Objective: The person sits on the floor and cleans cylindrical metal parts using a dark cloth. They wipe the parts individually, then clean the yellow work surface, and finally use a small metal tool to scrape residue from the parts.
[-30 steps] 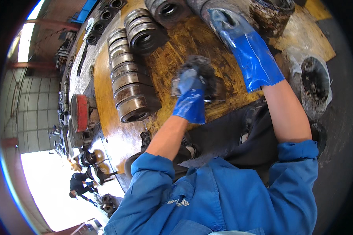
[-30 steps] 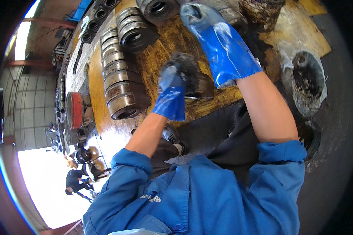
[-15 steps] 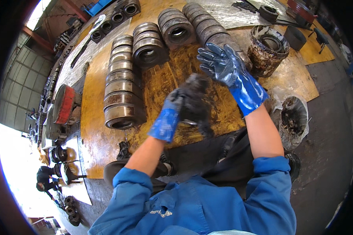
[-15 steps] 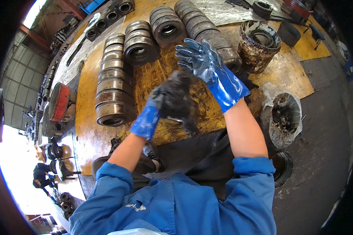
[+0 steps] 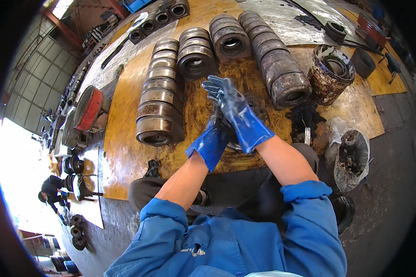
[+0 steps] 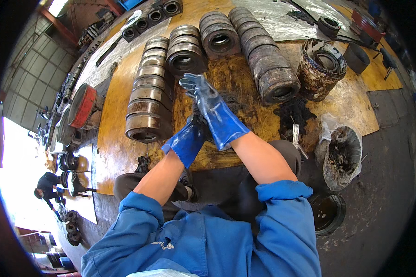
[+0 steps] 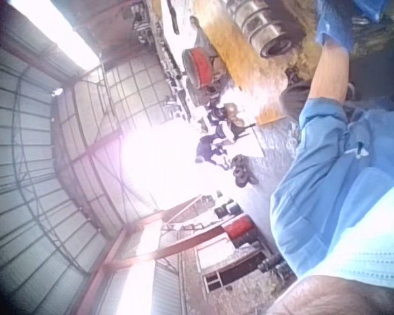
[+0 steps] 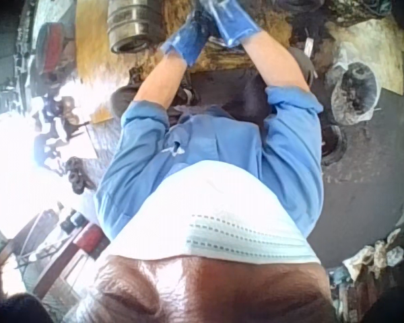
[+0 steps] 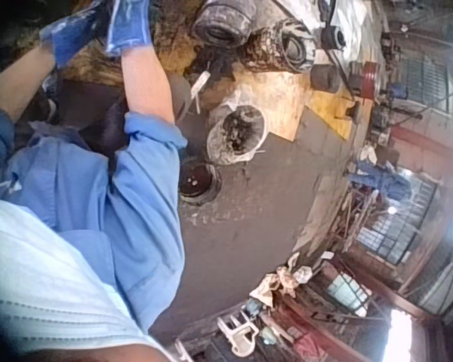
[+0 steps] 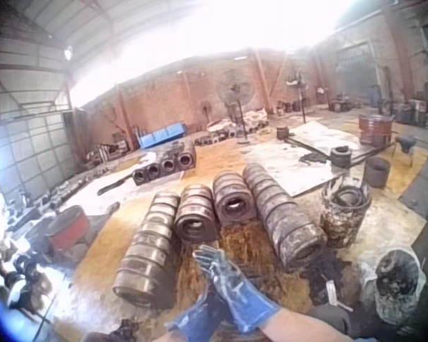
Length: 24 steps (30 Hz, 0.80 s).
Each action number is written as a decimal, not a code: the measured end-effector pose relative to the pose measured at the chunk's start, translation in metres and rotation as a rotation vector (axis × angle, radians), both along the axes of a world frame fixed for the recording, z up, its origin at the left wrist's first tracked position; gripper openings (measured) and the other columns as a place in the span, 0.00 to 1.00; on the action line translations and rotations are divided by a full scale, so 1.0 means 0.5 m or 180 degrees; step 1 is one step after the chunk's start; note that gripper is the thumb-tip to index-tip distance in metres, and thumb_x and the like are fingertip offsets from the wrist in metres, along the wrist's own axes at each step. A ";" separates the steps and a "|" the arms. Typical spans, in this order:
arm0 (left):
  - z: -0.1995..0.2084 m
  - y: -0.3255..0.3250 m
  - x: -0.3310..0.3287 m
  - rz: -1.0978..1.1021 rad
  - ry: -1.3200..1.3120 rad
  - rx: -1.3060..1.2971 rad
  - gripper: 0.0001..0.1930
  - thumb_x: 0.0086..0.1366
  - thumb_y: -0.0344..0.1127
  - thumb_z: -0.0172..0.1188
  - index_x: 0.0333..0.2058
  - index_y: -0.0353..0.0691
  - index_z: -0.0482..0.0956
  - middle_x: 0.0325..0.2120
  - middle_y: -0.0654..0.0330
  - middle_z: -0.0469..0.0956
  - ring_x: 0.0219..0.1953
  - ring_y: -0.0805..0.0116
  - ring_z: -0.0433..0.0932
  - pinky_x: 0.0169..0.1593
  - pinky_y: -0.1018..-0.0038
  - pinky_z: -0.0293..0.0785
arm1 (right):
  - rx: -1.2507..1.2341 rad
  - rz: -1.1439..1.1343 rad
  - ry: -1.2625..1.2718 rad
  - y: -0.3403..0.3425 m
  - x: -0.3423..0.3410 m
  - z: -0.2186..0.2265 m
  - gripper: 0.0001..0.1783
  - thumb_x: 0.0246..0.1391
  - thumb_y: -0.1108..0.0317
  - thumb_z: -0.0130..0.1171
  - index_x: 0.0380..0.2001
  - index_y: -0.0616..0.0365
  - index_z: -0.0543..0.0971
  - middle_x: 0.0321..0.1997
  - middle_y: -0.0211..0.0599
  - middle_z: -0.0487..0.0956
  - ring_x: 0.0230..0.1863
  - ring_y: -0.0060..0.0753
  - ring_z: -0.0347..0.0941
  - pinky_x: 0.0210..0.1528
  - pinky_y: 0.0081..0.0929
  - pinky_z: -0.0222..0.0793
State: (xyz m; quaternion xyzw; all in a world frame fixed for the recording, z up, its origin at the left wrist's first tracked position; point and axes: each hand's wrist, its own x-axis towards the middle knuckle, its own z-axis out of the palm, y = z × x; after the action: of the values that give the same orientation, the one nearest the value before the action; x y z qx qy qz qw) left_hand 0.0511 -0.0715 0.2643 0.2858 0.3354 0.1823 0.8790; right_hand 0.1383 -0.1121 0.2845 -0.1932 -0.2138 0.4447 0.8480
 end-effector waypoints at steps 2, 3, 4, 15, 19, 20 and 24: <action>-0.017 -0.024 0.013 -0.0109 0.0090 -0.0067 0.21 0.80 0.46 0.47 0.59 0.38 0.76 0.55 0.46 0.80 0.50 0.51 0.82 0.54 0.50 0.82 | -0.0276 -0.0589 -0.1088 0.005 0.042 -0.054 0.28 0.67 0.54 0.58 0.64 0.58 0.76 0.67 0.53 0.76 0.67 0.52 0.73 0.71 0.47 0.67; -0.018 -0.029 0.016 -0.0144 0.0147 -0.0079 0.21 0.80 0.46 0.47 0.59 0.38 0.76 0.55 0.46 0.80 0.50 0.51 0.82 0.54 0.49 0.82 | -0.0392 -0.0850 -0.1616 0.000 0.048 -0.058 0.26 0.66 0.57 0.60 0.63 0.57 0.77 0.66 0.52 0.77 0.67 0.51 0.74 0.71 0.45 0.67; -0.019 -0.034 0.025 -0.0184 0.0185 -0.0087 0.21 0.80 0.45 0.47 0.59 0.38 0.76 0.56 0.45 0.79 0.50 0.51 0.82 0.54 0.49 0.82 | -0.0617 -0.1448 -0.2584 -0.018 0.059 -0.066 0.25 0.64 0.61 0.60 0.62 0.56 0.78 0.64 0.51 0.78 0.66 0.50 0.75 0.70 0.44 0.68; -0.033 0.069 -0.017 -0.1033 0.0531 0.1545 0.23 0.80 0.45 0.45 0.64 0.41 0.74 0.60 0.50 0.77 0.59 0.52 0.77 0.63 0.56 0.76 | -0.1424 -0.3603 -0.5174 -0.063 0.060 0.041 0.17 0.60 0.67 0.60 0.52 0.52 0.83 0.53 0.46 0.84 0.56 0.53 0.80 0.60 0.46 0.77; 0.022 0.122 -0.059 -0.1522 0.0669 0.3460 0.20 0.78 0.40 0.50 0.62 0.40 0.76 0.58 0.54 0.79 0.58 0.58 0.77 0.62 0.62 0.75 | -0.2532 -0.3330 -0.4297 -0.032 0.072 -0.005 0.18 0.61 0.66 0.60 0.53 0.55 0.82 0.46 0.50 0.85 0.50 0.53 0.82 0.54 0.46 0.78; 0.037 0.129 -0.069 -0.1352 0.0636 0.3413 0.19 0.77 0.38 0.51 0.61 0.39 0.77 0.57 0.55 0.79 0.57 0.59 0.78 0.62 0.63 0.75 | -0.3008 -0.2824 -0.4515 -0.012 0.076 -0.023 0.18 0.60 0.65 0.61 0.53 0.54 0.83 0.46 0.50 0.86 0.50 0.53 0.82 0.54 0.47 0.78; 0.068 0.107 -0.079 -0.0604 0.0300 0.3012 0.17 0.75 0.32 0.53 0.59 0.37 0.79 0.54 0.56 0.82 0.53 0.63 0.80 0.58 0.68 0.77 | -0.4439 -0.1061 -0.5197 0.014 0.069 -0.091 0.18 0.59 0.65 0.62 0.53 0.53 0.84 0.48 0.48 0.85 0.51 0.53 0.82 0.54 0.47 0.78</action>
State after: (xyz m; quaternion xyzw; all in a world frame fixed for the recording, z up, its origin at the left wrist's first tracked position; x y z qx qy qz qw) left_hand 0.0118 -0.0178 0.2981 0.6915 0.2275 0.2208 0.6491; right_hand 0.1729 -0.1052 0.2392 -0.8964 -0.3847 0.0849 0.2033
